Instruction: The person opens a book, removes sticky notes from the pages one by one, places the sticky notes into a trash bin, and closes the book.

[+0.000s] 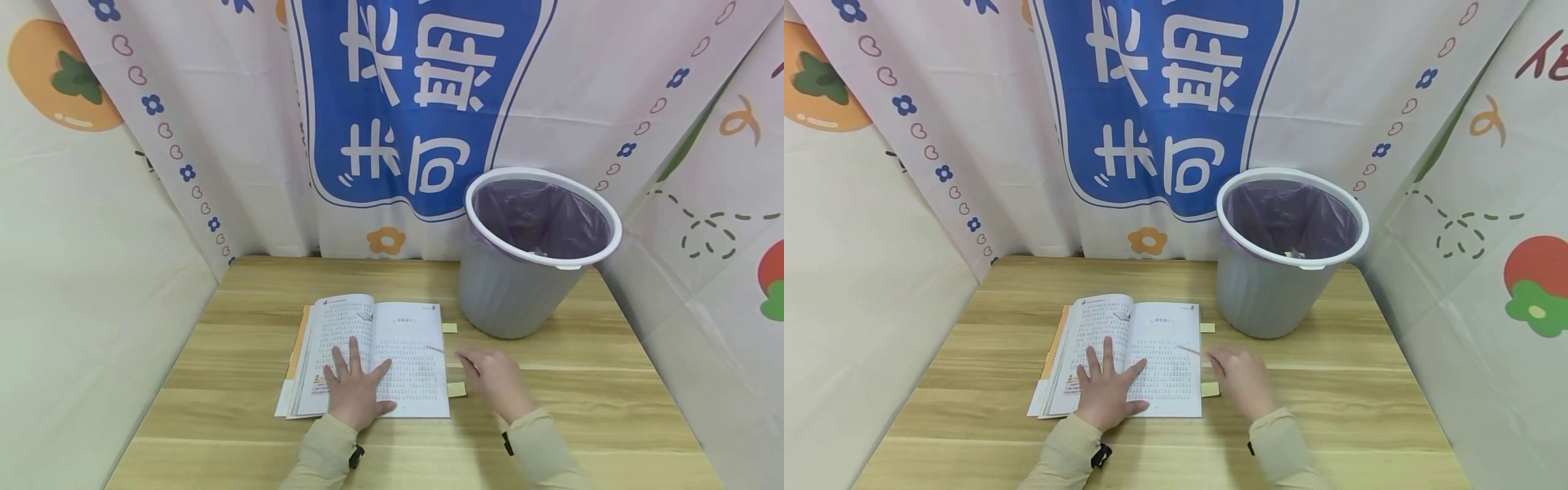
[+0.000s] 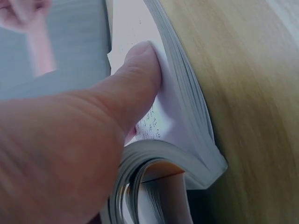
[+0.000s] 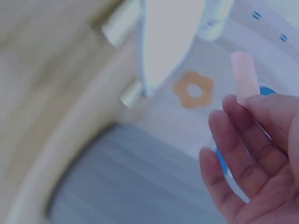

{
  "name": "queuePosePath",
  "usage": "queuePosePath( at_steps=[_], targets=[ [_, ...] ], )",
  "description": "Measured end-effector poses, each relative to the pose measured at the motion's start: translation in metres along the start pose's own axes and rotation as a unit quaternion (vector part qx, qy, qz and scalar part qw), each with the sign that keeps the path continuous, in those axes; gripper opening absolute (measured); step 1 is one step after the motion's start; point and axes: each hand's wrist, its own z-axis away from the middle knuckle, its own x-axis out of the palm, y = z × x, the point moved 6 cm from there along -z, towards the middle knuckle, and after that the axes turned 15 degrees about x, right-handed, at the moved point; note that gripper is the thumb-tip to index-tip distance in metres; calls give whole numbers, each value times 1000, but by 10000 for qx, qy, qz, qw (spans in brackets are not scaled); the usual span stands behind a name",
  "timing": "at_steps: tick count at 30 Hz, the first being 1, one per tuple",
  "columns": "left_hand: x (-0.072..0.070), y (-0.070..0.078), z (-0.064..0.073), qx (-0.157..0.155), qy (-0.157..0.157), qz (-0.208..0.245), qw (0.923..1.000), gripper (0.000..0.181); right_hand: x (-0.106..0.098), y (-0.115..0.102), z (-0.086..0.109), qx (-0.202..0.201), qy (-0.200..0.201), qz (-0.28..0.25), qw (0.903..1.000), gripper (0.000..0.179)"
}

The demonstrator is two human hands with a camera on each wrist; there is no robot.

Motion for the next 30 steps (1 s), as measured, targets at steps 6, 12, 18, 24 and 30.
queuePosePath(
  at_steps=[6, 12, 18, 24, 30],
  targets=[
    [2, -2, -1, -9, -19, -83, 10000, 81, -58, -13, -17, -722, 854, -271, 9934, 12],
    [0, -1, 0, 31, 36, -115, 9999, 81, -125, -15, -37, -1019, 1799, -355, 9777, 25],
    [-2, 0, 2, 34, 13, -74, 10000, 80, -178, 0, -64, -902, 2378, -113, 9670, 17],
    [-2, 0, 2, 31, 18, -38, 10000, 80, -201, 21, -94, -484, 2500, 259, 9667, 19],
    [-2, 0, 2, 39, 15, -23, 10000, 81, -204, 34, -120, -251, 2091, 701, 9751, 17]
  ],
)
